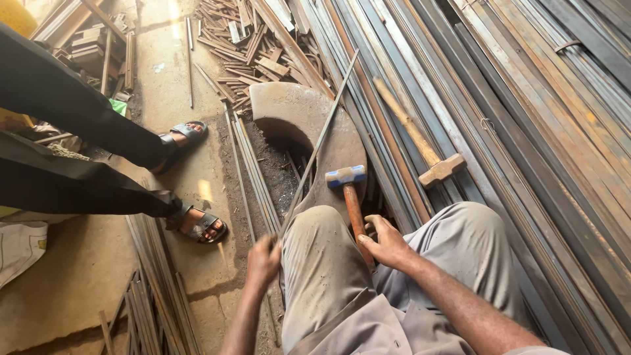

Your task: The person sits on the floor and uses a hammer to repeatedly strike a metal rod placed on a curved anvil-like surface. The person adjusts the rod's position between strikes to straighten it.

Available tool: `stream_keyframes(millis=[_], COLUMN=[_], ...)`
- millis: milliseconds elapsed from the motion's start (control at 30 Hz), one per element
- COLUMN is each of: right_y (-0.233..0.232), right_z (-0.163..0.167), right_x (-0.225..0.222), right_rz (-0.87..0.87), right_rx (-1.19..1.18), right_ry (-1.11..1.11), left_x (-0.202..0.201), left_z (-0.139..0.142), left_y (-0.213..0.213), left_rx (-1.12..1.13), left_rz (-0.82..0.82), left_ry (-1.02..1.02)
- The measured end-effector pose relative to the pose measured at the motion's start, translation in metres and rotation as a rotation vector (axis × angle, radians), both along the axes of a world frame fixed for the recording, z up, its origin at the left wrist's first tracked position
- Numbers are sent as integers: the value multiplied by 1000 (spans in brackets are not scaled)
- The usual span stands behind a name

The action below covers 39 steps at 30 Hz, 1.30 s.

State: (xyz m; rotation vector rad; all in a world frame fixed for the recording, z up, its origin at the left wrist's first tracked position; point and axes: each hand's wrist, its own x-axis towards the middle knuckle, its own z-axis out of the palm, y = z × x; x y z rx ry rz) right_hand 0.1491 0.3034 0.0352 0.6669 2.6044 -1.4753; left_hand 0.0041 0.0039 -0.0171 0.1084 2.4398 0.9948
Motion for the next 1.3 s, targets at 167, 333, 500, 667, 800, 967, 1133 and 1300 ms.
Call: stream_keyframes(millis=[167, 333, 500, 667, 800, 967, 1133, 1300], right_y=[-12, -15, 10, 33, 39, 38, 34, 36], right_z=[21, 58, 125, 179, 197, 205, 212, 216], right_x=[12, 33, 49, 38, 29, 27, 28, 29], right_rz=[90, 38, 71, -86, -79, -120, -118, -120], right_rx=[-136, -681, -1157, -1160, -1263, -1211, -1338, -1385], right_ry=[183, 22, 200, 369, 485, 471, 459, 467], left_x=[-59, -27, 25, 37, 39, 37, 41, 42], left_z=[49, 91, 146, 192, 204, 211, 213, 212], left_y=[53, 113, 196, 251, 259, 260, 268, 273], left_rx=[-53, 758, 1272, 1551, 1794, 1655, 1523, 1514], left_rz=[-333, -16, 135, 95, -132, -7, 133, 121], left_ry=[340, -515, -825, -808, -798, -769, -749, -700])
